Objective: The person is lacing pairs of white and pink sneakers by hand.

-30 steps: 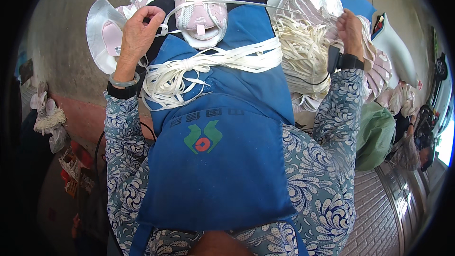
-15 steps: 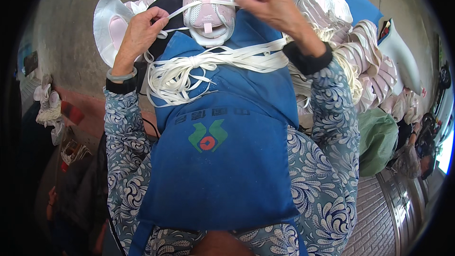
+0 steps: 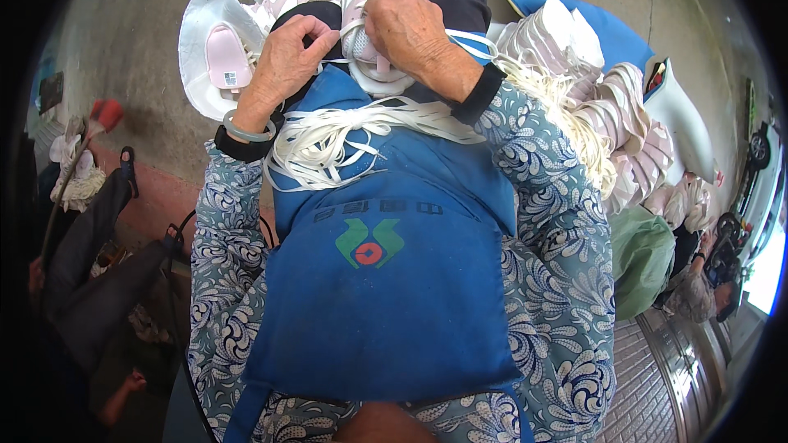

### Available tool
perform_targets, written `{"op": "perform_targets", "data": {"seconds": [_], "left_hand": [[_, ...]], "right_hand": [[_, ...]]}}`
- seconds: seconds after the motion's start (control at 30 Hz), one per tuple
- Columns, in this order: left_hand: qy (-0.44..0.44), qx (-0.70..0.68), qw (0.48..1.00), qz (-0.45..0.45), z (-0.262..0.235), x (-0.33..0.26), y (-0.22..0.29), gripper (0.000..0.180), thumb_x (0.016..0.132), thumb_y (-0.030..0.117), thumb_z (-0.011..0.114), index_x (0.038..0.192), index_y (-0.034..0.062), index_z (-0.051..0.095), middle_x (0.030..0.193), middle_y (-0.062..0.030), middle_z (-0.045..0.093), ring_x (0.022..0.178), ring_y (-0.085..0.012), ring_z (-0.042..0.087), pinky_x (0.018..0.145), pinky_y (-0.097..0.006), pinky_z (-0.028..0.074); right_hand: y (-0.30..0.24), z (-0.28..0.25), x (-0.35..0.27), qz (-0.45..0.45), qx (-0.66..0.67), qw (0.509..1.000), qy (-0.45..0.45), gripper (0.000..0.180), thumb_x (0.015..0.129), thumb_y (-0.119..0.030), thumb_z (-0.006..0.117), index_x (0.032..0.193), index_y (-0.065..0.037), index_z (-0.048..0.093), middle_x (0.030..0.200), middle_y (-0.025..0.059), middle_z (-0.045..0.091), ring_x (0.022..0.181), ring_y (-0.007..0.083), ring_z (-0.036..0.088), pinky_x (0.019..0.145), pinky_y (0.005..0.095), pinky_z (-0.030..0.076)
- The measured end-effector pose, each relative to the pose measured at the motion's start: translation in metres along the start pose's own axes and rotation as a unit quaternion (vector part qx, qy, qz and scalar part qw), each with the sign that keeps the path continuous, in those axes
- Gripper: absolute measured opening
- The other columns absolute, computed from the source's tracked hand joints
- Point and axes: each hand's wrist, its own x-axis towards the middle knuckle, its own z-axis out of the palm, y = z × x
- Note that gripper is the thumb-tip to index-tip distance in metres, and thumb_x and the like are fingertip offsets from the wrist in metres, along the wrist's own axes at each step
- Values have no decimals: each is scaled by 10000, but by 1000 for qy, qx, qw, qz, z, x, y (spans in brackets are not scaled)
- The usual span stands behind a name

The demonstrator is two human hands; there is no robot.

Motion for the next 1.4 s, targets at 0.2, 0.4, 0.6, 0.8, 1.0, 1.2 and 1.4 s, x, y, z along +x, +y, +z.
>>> {"op": "perform_targets", "data": {"seconds": [0.2, 0.4, 0.6, 0.8, 1.0, 1.2, 1.4], "left_hand": [[-7, -5, 1000, 4, 1, 1, 0, 235, 839, 266, 604, 839, 31, 611, 795, -71, 566, 669, -159, 540, 622, -283, 451], [38, -70, 996, 41, -1, 11, -1, 174, 829, 195, 611, 889, 31, 614, 808, -51, 586, 685, -121, 537, 620, -248, 446], [50, -100, 986, 126, 3, 27, 9, 197, 796, 74, 574, 982, 26, 617, 842, -96, 615, 723, -173, 578, 666, -274, 466], [41, -139, 979, 145, 10, 28, 15, 162, 727, 156, 574, 829, 41, 626, 824, -148, 605, 759, -308, 588, 675, -371, 466], [111, -8, 984, 136, 24, 31, 9, 135, 745, 152, 530, 837, 72, 588, 810, -147, 577, 746, -355, 575, 650, -421, 462], [33, -39, 990, 133, 16, 34, 21, 183, 784, 179, 505, 856, 18, 555, 829, -194, 538, 801, -384, 544, 685, -444, 430], [-20, -30, 992, 122, 13, 37, 19, 244, 757, 213, 515, 826, -20, 541, 779, -173, 519, 715, -309, 526, 635, -393, 412]], "right_hand": [[14, 2, 17, 119, 194, 971, -77, 201, 732, -182, 573, 766, 1, 648, 677, 142, 602, 627, 263, 607, 566, 392, 473], [26, -35, 23, 208, 417, 840, -277, 204, 825, -218, 546, 850, -41, 644, 641, -41, 515, 483, 29, 359, 423, 194, 259], [27, -47, 15, 67, 497, 818, -283, 149, 835, -197, 577, 796, -56, 607, 635, -59, 488, 552, 36, 388, 478, 204, 298], [31, -37, 11, -87, 336, 932, -104, 220, 746, -191, 651, 710, 7, 562, 655, 72, 484, 599, 175, 467, 539, 313, 381], [17, -51, 7, 23, 355, 921, -157, 177, 699, -134, 664, 719, 22, 581, 632, 84, 535, 578, 153, 492, 560, 292, 414], [32, -35, 6, -6, 296, 948, -117, 184, 706, -135, 601, 749, 43, 616, 567, 125, 543, 502, 168, 499, 510, 313, 418], [31, -34, 3, -7, 296, 951, -87, 203, 703, -150, 590, 764, 41, 622, 610, 170, 573, 538, 251, 557, 547, 345, 448]]}}
